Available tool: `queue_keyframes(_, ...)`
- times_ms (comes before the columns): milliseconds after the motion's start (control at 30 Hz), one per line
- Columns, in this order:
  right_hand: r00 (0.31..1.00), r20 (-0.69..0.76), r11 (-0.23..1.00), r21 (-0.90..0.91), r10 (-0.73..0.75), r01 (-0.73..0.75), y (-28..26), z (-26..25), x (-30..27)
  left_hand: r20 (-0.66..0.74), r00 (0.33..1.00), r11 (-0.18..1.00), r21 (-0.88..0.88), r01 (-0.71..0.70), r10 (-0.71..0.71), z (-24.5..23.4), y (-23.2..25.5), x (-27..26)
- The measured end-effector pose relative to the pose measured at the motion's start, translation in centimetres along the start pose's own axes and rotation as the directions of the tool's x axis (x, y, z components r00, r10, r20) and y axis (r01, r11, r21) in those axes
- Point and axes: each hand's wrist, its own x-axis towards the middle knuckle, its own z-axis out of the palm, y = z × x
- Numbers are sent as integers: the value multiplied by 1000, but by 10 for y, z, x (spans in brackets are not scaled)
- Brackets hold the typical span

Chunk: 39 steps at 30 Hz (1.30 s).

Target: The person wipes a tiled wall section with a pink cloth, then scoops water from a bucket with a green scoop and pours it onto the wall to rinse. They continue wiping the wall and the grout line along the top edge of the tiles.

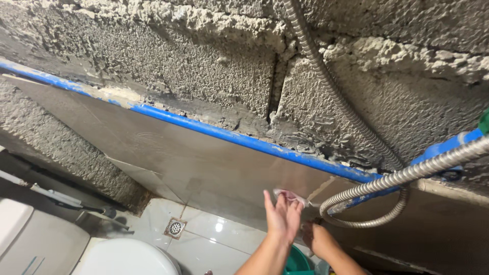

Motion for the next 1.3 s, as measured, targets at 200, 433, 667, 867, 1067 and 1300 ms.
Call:
queue_keyframes(200,998,-35,989,141,-45,50,6,4,4,25,1000,1000,27,3,-3,-40,-5,27)
queue_keyframes(433,1000,13,963,270,-4,0,30,16,7,-195,981,1000,-21,7,-11,-116,-23,82)
queue_keyframes(667,1000,19,975,222,-12,8,27,14,3,-218,976,993,-110,-50,25,-144,-7,104)
queue_keyframes(867,999,12,984,174,-29,27,20,11,0,-309,939,975,-110,-195,152,-156,50,113)
queue_keyframes(1067,998,39,985,171,-39,32,1,31,18,-328,904,946,-77,-315,275,-165,140,118)
queue_keyframes(1300,994,107,972,236,-29,3,-43,54,50,-418,837,935,170,-310,353,-182,133,125)
